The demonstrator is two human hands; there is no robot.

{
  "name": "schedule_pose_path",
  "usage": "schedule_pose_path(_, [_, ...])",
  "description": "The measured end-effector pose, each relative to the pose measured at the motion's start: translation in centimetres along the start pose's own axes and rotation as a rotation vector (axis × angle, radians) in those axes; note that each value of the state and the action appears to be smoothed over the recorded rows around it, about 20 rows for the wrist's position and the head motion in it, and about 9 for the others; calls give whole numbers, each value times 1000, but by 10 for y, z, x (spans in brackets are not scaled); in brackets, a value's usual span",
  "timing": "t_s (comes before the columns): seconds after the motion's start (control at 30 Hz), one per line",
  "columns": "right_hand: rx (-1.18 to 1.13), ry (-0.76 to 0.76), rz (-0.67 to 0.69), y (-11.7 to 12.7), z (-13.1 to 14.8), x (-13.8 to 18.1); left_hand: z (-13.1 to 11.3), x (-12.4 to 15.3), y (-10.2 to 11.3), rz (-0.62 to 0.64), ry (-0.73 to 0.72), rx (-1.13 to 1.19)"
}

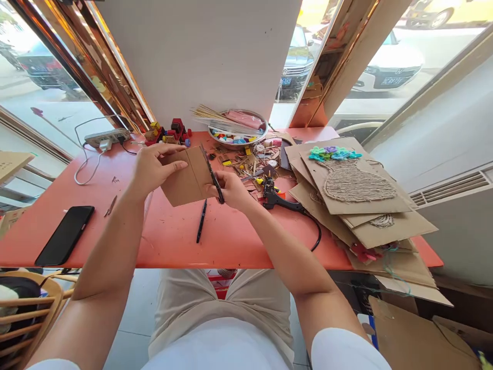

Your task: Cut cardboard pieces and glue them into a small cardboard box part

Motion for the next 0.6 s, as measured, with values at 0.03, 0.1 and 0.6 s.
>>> schedule_pose_path(0.03, [-18,11,-49,1,-3,0,5,-2,-6,-62,-8,31])
schedule_pose_path(0.1, [-62,26,-151,4,-8,1,17,-2,-17,-238,4,143])
schedule_pose_path(0.6, [-122,50,-397,18,-14,7,1,65,-106,-134,608,1171])
Point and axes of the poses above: each hand's wrist, its own x-axis away from the middle knuckle, its own y-axis out of the back of the hand, z = x × y, the point moved 2 cm from there along -x, towards the middle knuckle, and after that the axes turned 6 degrees about -z, right-handed, at the moved point
